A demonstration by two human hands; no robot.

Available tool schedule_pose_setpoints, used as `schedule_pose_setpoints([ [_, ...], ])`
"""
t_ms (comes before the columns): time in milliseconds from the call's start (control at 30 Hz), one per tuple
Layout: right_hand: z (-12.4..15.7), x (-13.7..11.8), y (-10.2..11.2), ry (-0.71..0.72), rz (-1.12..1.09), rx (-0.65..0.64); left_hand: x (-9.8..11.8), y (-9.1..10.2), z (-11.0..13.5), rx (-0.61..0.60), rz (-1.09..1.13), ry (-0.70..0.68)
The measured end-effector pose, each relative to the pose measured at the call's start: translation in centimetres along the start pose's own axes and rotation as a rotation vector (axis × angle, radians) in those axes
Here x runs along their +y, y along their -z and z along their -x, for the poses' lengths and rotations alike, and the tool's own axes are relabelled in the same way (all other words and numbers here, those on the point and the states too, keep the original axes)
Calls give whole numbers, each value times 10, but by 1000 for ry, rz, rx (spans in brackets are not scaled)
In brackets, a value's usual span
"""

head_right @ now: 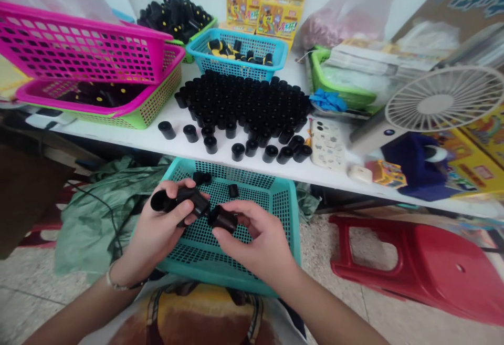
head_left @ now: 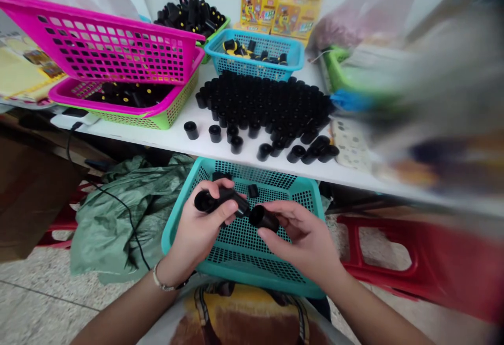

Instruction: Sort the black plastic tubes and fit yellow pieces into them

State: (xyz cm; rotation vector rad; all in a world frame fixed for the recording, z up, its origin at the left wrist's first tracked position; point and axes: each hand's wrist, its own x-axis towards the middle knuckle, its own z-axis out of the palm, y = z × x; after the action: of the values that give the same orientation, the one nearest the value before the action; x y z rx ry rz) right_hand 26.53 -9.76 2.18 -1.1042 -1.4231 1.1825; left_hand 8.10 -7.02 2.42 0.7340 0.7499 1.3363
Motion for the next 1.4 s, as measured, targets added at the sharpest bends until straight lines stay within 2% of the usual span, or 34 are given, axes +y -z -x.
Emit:
schedule_pose_setpoints([
  [167,-1,-9,-5,-4,10,34,0,-4,2,-31,-12,-41],
  [367,-2,-10,-8,-11,-2,25,4,-6,3,37,24,-67],
  [500,-3,-9,-9,-69,-140,-5,3,-8,5,34,18,-43],
  [633,-4,-10,-1,-176,-204,-50,5,-7,8,31,-83,-105],
  [700,-5,-12,4,-258,-241,-106,10,-6,12,-18,-207,-139],
  [800,-2,-13,6,-427,-402,-233,16,-6,17,-168,-353,-158],
  [867,2,-13,0,-450,-489,-264,17,-6,18,-261,-419,-145],
  [900,4,-12,-3,-410,-492,-257,16,-6,18,-291,-462,-131],
  [967,8,-12,-6,-251,-372,-202,13,-5,16,-297,-552,-116],
  [1033,7,-10,1,-51,-46,-88,11,-4,11,-203,-546,-111],
  [1067,3,-7,10,48,170,19,10,-3,9,-134,-483,-101],
  [1133,-9,2,37,229,603,324,10,-2,5,-14,-285,-22],
  [1200,-25,18,70,340,900,622,11,-2,3,47,-111,99],
  [1233,-33,26,86,362,1005,688,11,-2,3,63,-67,157],
  [1267,-40,34,99,357,1088,703,12,-3,3,75,-48,202],
  [1333,-51,46,115,329,1185,644,14,-3,3,95,-47,243],
  [1400,-55,47,115,323,1212,604,16,-2,3,117,-63,239],
])
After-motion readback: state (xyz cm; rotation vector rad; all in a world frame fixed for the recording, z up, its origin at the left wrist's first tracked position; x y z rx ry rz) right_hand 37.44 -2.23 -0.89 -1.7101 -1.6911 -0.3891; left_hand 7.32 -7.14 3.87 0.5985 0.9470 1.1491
